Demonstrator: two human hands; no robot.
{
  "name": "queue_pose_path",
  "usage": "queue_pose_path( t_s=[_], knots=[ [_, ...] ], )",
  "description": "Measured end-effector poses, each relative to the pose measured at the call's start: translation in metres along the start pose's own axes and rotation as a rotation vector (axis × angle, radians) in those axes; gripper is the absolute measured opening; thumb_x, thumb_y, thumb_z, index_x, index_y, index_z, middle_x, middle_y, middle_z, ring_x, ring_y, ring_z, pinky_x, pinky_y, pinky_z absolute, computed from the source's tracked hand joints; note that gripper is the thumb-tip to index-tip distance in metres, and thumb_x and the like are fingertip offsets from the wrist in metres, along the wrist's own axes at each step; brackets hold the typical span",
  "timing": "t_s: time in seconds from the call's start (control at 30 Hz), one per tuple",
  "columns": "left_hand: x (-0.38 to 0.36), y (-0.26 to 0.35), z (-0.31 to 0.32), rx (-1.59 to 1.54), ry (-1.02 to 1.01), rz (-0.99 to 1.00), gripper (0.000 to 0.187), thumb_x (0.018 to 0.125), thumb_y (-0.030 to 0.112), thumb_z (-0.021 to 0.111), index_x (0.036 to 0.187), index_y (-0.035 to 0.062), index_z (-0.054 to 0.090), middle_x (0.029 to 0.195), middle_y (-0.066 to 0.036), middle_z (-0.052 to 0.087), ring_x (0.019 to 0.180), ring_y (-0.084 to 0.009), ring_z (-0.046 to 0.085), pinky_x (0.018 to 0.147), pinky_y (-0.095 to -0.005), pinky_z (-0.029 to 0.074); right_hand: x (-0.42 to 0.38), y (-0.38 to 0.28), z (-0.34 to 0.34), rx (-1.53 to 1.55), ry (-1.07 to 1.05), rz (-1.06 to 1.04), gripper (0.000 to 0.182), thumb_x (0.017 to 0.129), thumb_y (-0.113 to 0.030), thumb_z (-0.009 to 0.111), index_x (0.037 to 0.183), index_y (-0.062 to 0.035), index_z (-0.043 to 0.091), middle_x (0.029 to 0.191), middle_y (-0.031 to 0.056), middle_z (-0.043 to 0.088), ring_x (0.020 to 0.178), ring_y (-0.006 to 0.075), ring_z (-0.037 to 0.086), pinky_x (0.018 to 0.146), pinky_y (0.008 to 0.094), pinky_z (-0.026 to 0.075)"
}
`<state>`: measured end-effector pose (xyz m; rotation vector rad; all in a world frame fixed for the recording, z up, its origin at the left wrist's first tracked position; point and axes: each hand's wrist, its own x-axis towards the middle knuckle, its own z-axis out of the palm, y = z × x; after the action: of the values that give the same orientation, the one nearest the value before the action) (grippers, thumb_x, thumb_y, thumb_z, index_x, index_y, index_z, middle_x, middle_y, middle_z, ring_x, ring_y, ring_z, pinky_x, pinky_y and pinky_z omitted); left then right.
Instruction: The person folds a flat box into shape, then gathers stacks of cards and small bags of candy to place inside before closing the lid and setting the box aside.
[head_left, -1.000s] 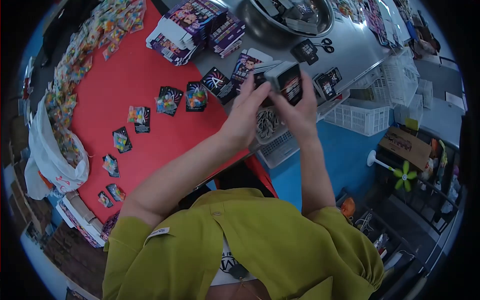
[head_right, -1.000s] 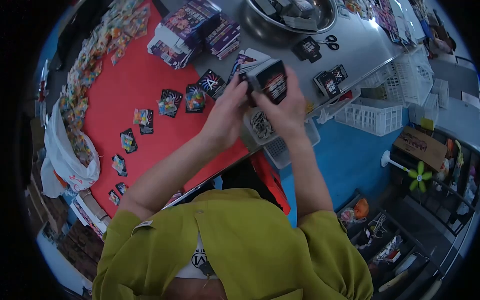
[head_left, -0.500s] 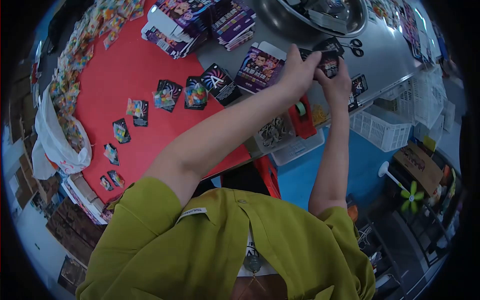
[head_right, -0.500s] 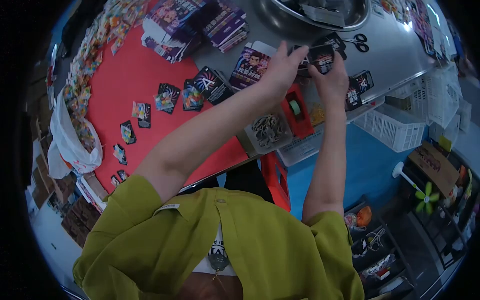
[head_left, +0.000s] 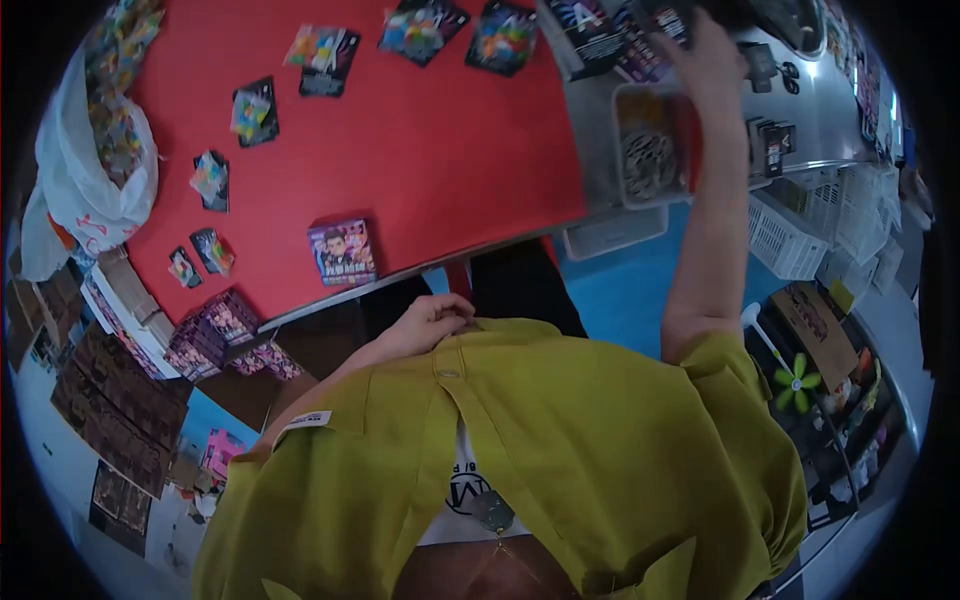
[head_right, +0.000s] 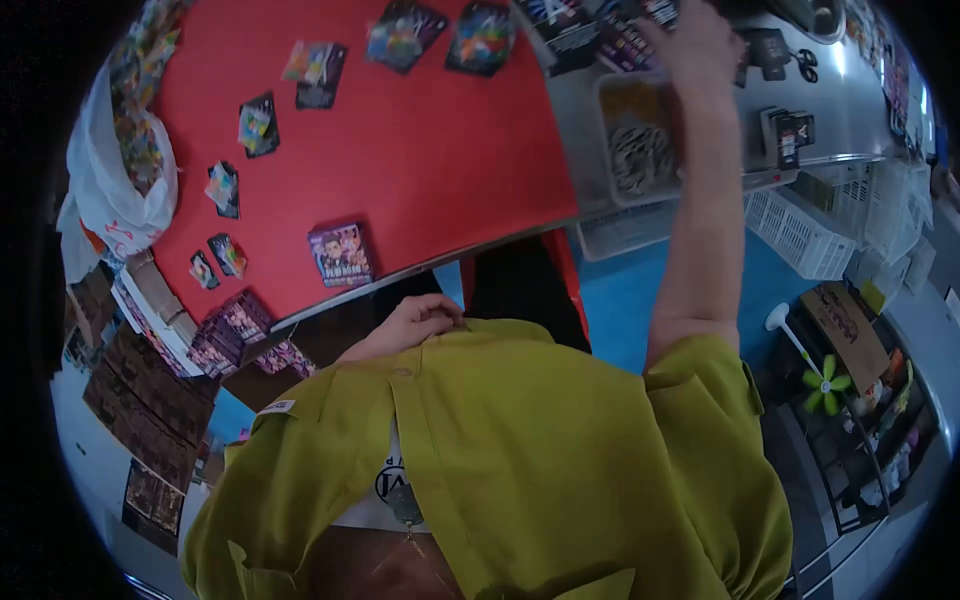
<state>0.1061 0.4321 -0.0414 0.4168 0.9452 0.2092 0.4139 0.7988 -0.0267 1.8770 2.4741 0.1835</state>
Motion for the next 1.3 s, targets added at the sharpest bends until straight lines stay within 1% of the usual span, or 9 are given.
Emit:
queue_pose_path(
  t_s=[0.13,0.2,0.27,0.4,0.47,0.63,0.77,0.87,1.3],
  knots=[
    [0.007,-0.071,-0.034,-0.304,0.094,-0.075,0.026,0.092,0.017,0.053,0.111,-0.0001,0.054,0.093,-0.008,0.062,0.075,-0.0125,0.062,0.068,-0.0243,0.050,-0.128,-0.072,-0.057,0.416,0.552,0.033,0.018,0.082,-0.006,0.066,0.099,0.0002,0.061,0.093,0.0147,0.065,0.081,0.0263,0.063,0.068,0.0327,0.051],
    [0.009,-0.112,-0.054,-0.090,0.182,-0.152,0.029,0.090,0.018,0.055,0.112,-0.0005,0.054,0.099,-0.011,0.060,0.081,-0.0175,0.062,0.071,-0.0270,0.050,-0.229,-0.096,-0.028,0.507,0.306,-0.024,0.008,0.085,0.000,0.060,0.093,0.0013,0.060,0.083,0.0111,0.064,0.074,0.0200,0.062,0.065,0.0300,0.050],
    [0.005,-0.188,-0.066,0.598,0.390,0.070,0.033,0.087,0.016,0.057,0.114,-0.0011,0.052,0.107,-0.014,0.057,0.091,-0.0215,0.060,0.074,-0.0288,0.050,-0.332,-0.120,0.018,0.534,-0.259,-0.042,0.014,0.079,0.001,0.059,0.092,0.0004,0.058,0.081,0.0150,0.058,0.075,0.0338,0.058,0.067,0.0367,0.048],
    [-0.047,-0.206,-0.084,0.185,0.392,0.091,0.033,0.085,0.006,0.059,0.116,-0.0029,0.051,0.109,-0.012,0.054,0.094,-0.0188,0.059,0.077,-0.0295,0.048,-0.516,-0.149,0.153,0.002,-1.073,-0.187,0.050,0.083,-0.013,0.053,0.132,-0.0055,0.041,0.136,0.0179,0.039,0.126,0.0368,0.038,0.092,0.0477,0.044],
    [-0.090,-0.163,-0.095,0.154,0.309,0.017,0.031,0.087,0.002,0.057,0.117,-0.0034,0.051,0.110,-0.011,0.054,0.097,-0.0191,0.058,0.080,-0.0288,0.048,-0.568,-0.132,0.232,-0.116,-1.013,-0.451,0.053,0.083,-0.017,0.053,0.134,-0.0078,0.041,0.143,0.0168,0.029,0.132,0.0364,0.028,0.095,0.0505,0.041],
    [-0.193,-0.016,-0.097,-0.125,0.525,0.167,0.019,0.087,-0.001,0.054,0.105,-0.0064,0.058,0.102,-0.016,0.059,0.090,-0.0228,0.064,0.069,-0.0298,0.053,-0.534,-0.137,0.259,-0.145,-1.045,-0.703,0.054,0.082,-0.021,0.054,0.134,-0.0098,0.042,0.146,0.0161,0.023,0.135,0.0355,0.022,0.097,0.0525,0.039],
    [-0.276,0.073,-0.113,0.499,1.585,1.035,0.022,0.089,0.005,0.041,0.096,-0.0074,0.058,0.100,-0.018,0.060,0.079,-0.0258,0.060,0.069,-0.0341,0.050,-0.516,-0.122,0.259,-0.091,-1.148,-0.604,0.051,0.082,-0.021,0.054,0.131,-0.0093,0.044,0.142,0.0165,0.027,0.131,0.0349,0.027,0.095,0.0514,0.040],
    [-0.364,0.087,-0.105,1.021,2.183,1.128,0.022,0.089,0.005,0.042,0.095,-0.0072,0.058,0.100,-0.018,0.060,0.079,-0.0261,0.060,0.070,-0.0344,0.050,-0.498,-0.115,0.264,-0.068,-1.181,-0.554,0.048,0.082,-0.021,0.055,0.128,-0.0090,0.046,0.138,0.0168,0.031,0.128,0.0345,0.030,0.094,0.0507,0.041],
    [-0.390,-0.050,-0.093,1.104,2.189,1.346,0.020,0.088,0.006,0.043,0.094,-0.0066,0.058,0.099,-0.018,0.060,0.079,-0.0272,0.061,0.071,-0.0356,0.050,-0.408,-0.102,0.301,-0.059,-1.091,-0.395,0.039,0.082,-0.021,0.056,0.119,-0.0076,0.053,0.125,0.0181,0.045,0.116,0.0325,0.044,0.088,0.0473,0.045]
  ],
)
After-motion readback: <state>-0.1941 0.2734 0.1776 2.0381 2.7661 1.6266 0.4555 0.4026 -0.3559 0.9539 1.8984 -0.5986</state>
